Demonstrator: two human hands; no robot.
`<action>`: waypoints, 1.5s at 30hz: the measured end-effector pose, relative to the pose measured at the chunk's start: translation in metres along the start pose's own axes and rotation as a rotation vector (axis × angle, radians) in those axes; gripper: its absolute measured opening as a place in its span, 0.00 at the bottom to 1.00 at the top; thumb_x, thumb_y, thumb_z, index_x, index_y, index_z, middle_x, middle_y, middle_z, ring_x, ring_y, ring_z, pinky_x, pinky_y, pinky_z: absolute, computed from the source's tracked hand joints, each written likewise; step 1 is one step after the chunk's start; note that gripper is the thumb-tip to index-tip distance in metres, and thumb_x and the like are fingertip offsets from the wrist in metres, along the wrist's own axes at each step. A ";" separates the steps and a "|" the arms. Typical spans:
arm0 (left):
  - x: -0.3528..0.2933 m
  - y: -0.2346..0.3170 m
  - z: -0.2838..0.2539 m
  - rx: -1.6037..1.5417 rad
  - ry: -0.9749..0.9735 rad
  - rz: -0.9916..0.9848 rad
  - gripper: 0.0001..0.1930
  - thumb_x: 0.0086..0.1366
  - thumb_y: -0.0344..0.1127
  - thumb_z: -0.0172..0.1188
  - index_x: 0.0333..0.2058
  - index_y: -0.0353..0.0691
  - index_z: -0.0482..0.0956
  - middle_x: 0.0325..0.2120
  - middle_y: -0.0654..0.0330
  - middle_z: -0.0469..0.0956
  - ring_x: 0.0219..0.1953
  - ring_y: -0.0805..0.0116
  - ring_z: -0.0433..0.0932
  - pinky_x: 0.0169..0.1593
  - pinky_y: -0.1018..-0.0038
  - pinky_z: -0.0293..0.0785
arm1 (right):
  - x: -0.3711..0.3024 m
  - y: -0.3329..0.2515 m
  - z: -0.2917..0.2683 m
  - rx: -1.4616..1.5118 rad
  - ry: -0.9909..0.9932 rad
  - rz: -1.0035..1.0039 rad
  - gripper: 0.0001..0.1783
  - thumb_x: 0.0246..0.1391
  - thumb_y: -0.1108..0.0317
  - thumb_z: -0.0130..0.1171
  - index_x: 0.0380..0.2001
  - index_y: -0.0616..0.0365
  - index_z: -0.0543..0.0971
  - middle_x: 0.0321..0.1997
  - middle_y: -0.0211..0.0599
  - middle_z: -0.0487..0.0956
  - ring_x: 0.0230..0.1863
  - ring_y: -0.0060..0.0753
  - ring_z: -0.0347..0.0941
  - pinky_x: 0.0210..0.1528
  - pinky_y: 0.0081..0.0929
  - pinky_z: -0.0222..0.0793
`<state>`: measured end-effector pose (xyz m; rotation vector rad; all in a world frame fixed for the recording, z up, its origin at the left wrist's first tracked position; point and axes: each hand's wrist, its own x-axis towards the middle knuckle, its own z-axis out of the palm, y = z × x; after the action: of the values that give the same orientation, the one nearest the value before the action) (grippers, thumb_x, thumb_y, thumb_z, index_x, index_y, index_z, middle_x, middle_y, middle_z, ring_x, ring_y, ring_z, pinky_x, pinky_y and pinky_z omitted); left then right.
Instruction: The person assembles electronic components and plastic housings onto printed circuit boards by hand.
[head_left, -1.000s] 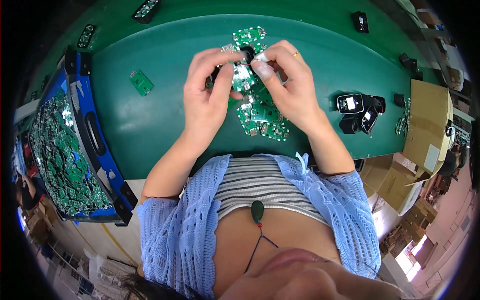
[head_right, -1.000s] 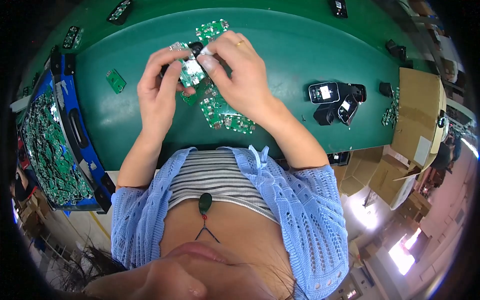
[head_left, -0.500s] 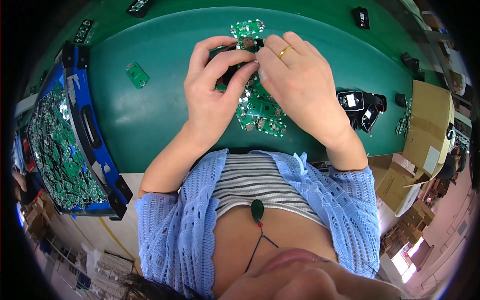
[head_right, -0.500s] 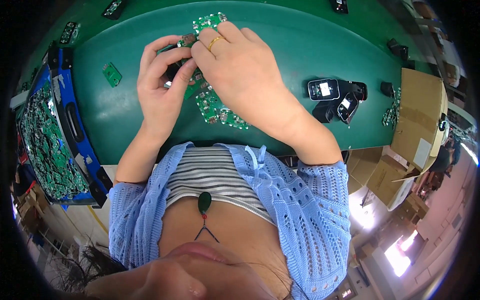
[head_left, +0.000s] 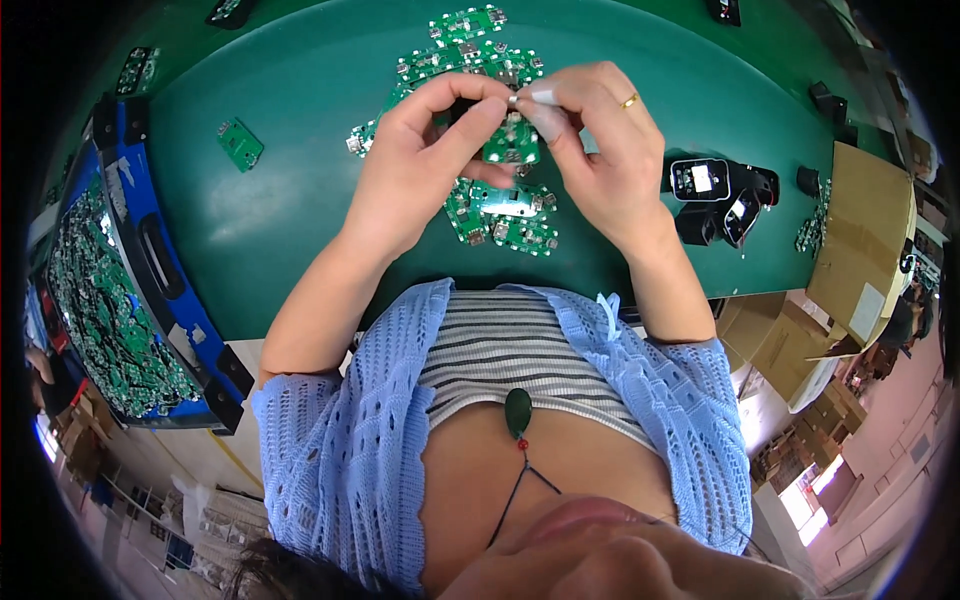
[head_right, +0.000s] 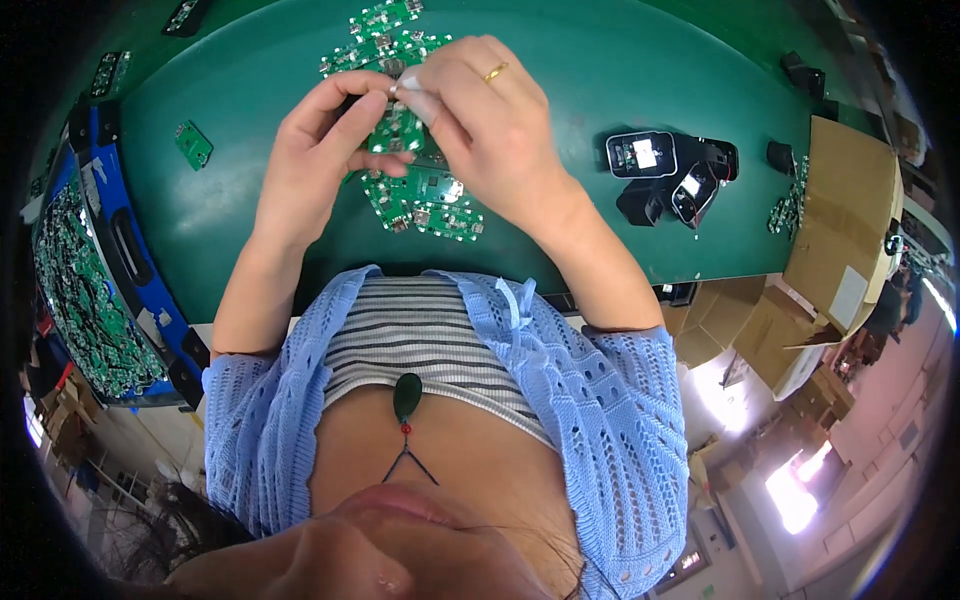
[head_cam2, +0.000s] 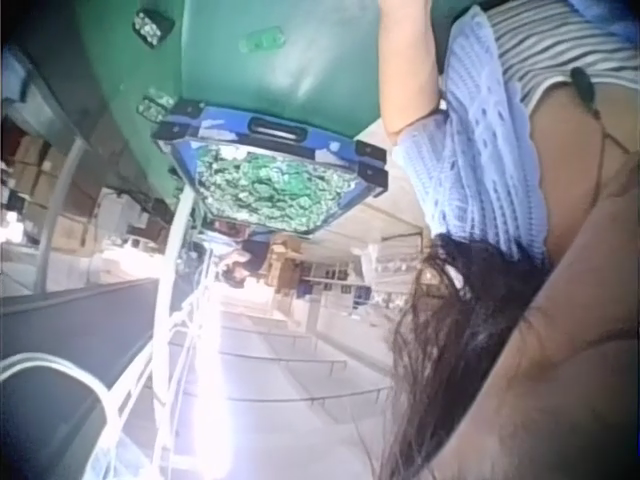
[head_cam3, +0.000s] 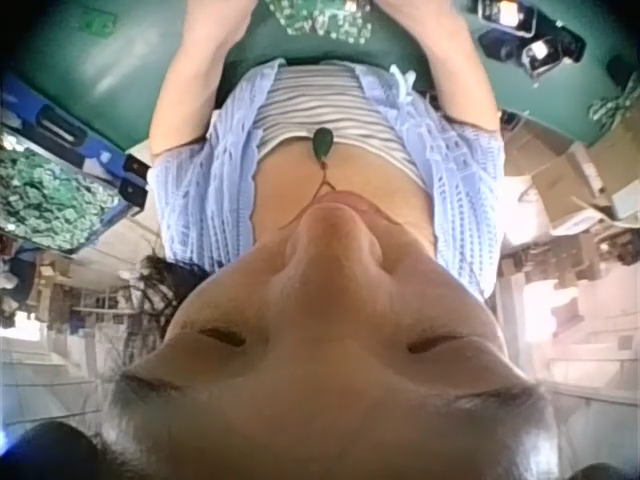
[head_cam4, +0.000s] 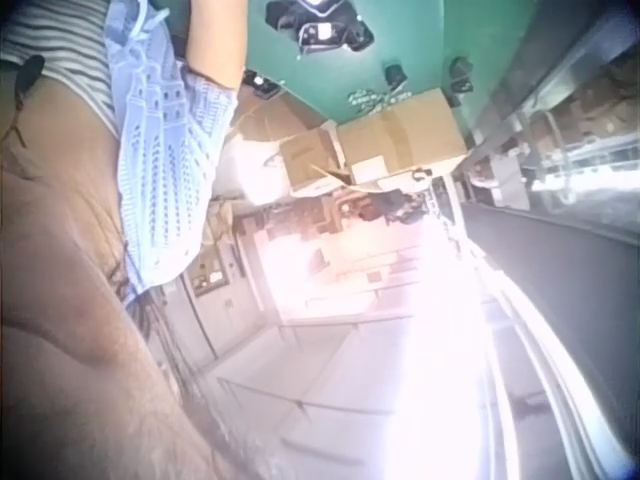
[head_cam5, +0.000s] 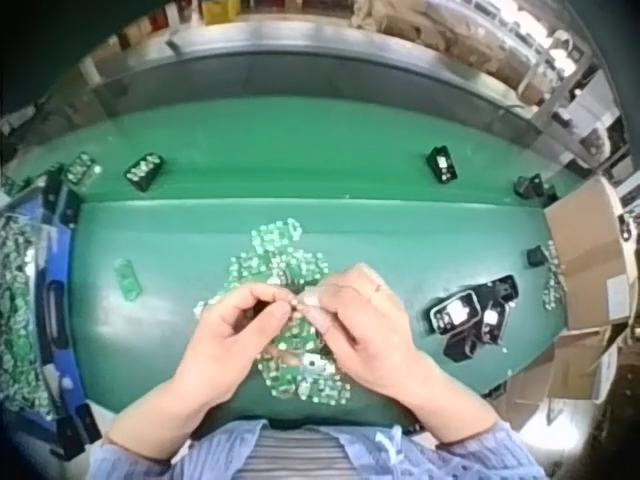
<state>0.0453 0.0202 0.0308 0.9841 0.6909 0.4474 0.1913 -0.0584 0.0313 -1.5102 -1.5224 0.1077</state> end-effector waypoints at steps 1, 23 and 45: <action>-0.001 -0.001 -0.002 -0.029 -0.046 0.015 0.08 0.63 0.30 0.54 0.39 0.34 0.74 0.34 0.62 0.72 0.27 0.83 0.71 0.27 0.82 0.78 | 0.001 0.001 -0.001 -0.009 -0.004 -0.001 0.07 0.40 0.77 0.63 0.26 0.61 0.76 0.27 0.35 0.75 0.30 0.35 0.72 0.29 0.28 0.69; -0.005 -0.010 0.000 0.620 0.291 0.702 0.21 0.51 0.22 0.59 0.46 0.42 0.76 0.38 0.59 0.71 0.26 0.73 0.73 0.27 0.79 0.72 | 0.007 -0.008 0.001 -0.188 -0.141 -0.195 0.11 0.36 0.77 0.63 0.25 0.59 0.73 0.26 0.36 0.71 0.28 0.38 0.69 0.27 0.30 0.67; -0.009 -0.004 -0.006 0.577 0.077 0.510 0.20 0.58 0.19 0.54 0.50 0.38 0.73 0.44 0.60 0.67 0.42 0.76 0.71 0.36 0.85 0.74 | 0.020 -0.007 -0.011 -0.135 -0.344 -0.208 0.12 0.35 0.78 0.60 0.28 0.60 0.71 0.26 0.36 0.69 0.30 0.40 0.68 0.31 0.31 0.68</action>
<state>0.0346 0.0158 0.0282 1.7118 0.6471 0.7557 0.1976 -0.0504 0.0528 -1.4809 -1.9877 0.1509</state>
